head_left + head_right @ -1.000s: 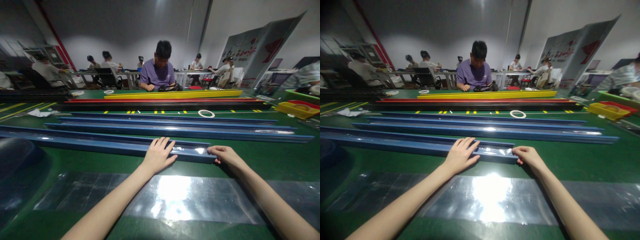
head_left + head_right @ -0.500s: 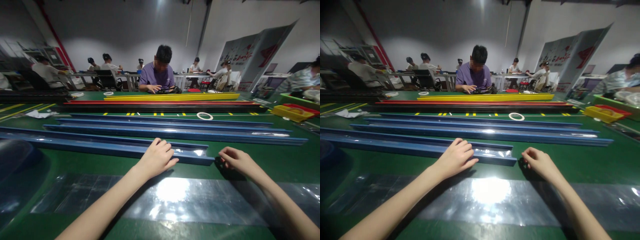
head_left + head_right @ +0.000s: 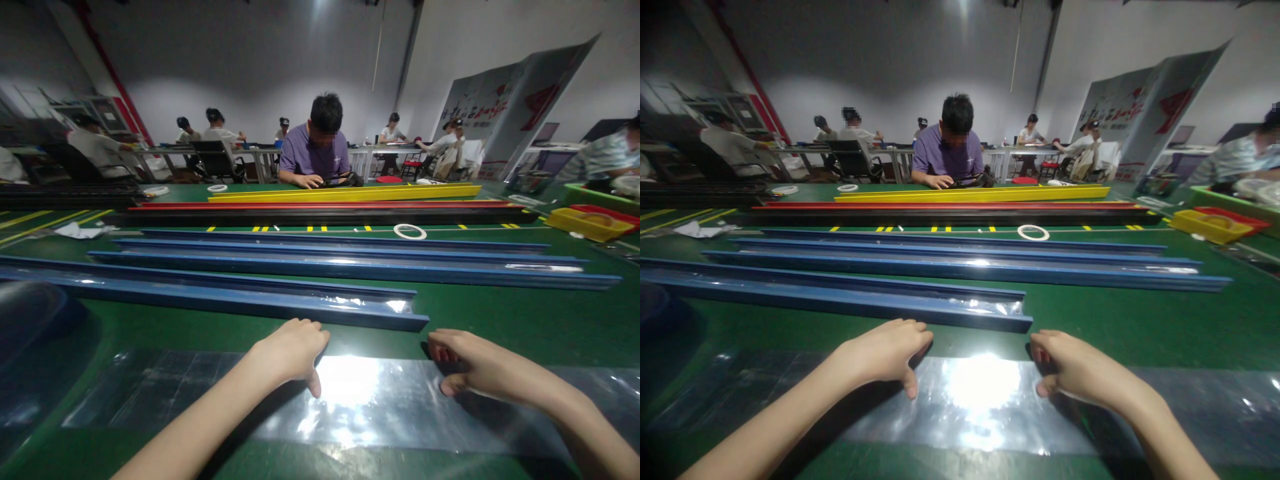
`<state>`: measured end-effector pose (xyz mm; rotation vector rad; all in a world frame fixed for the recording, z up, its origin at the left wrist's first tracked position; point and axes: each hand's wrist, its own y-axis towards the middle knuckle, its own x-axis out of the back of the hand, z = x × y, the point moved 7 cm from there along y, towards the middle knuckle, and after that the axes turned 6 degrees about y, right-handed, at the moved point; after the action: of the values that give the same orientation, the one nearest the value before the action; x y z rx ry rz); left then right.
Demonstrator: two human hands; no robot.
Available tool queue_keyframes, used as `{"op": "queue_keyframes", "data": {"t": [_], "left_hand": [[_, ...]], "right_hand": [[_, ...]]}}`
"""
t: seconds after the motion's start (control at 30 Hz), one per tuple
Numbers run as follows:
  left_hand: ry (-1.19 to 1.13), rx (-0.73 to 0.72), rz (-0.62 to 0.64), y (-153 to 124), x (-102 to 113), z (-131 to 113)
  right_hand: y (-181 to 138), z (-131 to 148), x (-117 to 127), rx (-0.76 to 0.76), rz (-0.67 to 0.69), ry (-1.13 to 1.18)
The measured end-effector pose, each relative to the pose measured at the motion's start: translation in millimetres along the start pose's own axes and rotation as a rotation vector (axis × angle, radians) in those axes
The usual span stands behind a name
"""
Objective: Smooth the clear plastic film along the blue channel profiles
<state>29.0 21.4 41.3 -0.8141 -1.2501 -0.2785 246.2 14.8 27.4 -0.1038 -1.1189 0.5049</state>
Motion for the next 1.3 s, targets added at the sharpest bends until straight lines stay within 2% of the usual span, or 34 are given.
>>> {"op": "queue_keyframes", "data": {"t": [0.33,0.57,0.67,0.77,0.83,0.9,1.0,1.13,1.3], "left_hand": [[-0.086,0.005,-0.024,5,1,7],[-0.104,0.092,-0.078,-16,18,21],[-0.136,0.112,-0.161,-25,27,37],[-0.167,0.147,-0.279,-31,39,54],[-0.122,0.218,-0.367,-37,48,65],[-0.013,0.324,-0.442,-43,56,74],[0.218,0.467,-0.549,-52,67,82],[0.433,0.541,-0.671,-59,75,87],[0.505,0.563,-0.689,-53,67,97]], "right_hand": [[5,-4,-1,-0.008,0.015,0.065],[5,11,16,0.082,-0.093,0.054],[3,21,28,0.165,-0.273,-0.037],[-4,32,41,0.283,-0.573,-0.182],[-11,39,45,0.359,-0.768,-0.270],[-14,46,42,0.416,-0.882,-0.335],[-9,54,30,0.466,-0.862,-0.416],[3,56,12,0.474,-0.750,-0.523],[13,50,-1,0.460,-0.696,-0.579]]}}
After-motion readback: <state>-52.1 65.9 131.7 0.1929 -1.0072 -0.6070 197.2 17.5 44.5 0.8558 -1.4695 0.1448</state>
